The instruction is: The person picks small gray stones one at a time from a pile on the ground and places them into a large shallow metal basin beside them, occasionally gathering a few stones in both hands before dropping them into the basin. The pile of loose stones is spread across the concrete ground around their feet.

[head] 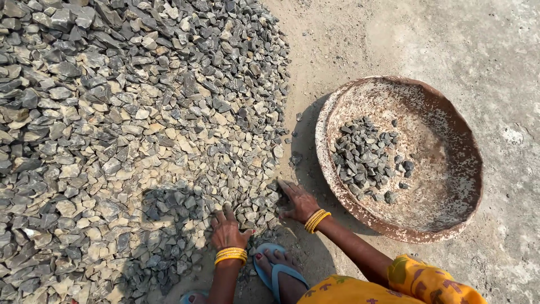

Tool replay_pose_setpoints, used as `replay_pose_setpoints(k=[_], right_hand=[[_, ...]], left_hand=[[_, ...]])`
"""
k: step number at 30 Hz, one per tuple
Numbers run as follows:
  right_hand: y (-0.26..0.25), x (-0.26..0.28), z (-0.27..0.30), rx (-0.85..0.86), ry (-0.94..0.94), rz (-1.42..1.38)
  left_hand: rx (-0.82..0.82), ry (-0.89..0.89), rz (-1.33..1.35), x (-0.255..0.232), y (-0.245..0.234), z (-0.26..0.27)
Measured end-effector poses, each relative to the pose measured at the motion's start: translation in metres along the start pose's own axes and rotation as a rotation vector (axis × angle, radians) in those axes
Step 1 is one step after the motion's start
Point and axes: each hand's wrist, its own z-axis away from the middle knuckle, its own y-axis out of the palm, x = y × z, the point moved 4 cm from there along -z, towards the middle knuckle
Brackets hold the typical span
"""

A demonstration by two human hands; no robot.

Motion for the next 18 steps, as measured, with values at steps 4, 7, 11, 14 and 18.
replay_pose_setpoints(k=[4,7,11,14,18], right_hand=[[0.004,0.038,-0.002,0.018,-0.083,-0.015],[0.002,0.046,-0.008,0.013,-0.116,-0.105],[0.005,0.055,-0.015,0.017,-0.219,-0.182],[0.017,0.06,-0.019,0.094,-0.268,-0.191],[0.038,0.069,-0.028,0.111,-0.3,-0.182]], left_hand=[[-0.005,-0.043,0.083,-0.007,0.007,-0.004],[-0.011,-0.065,0.144,-0.01,0.006,-0.007],[0.008,-0.082,0.21,-0.003,0.018,-0.017],[0.049,-0.084,0.296,-0.005,0.003,-0.012],[0.05,-0.043,0.38,0.011,0.025,-0.023]])
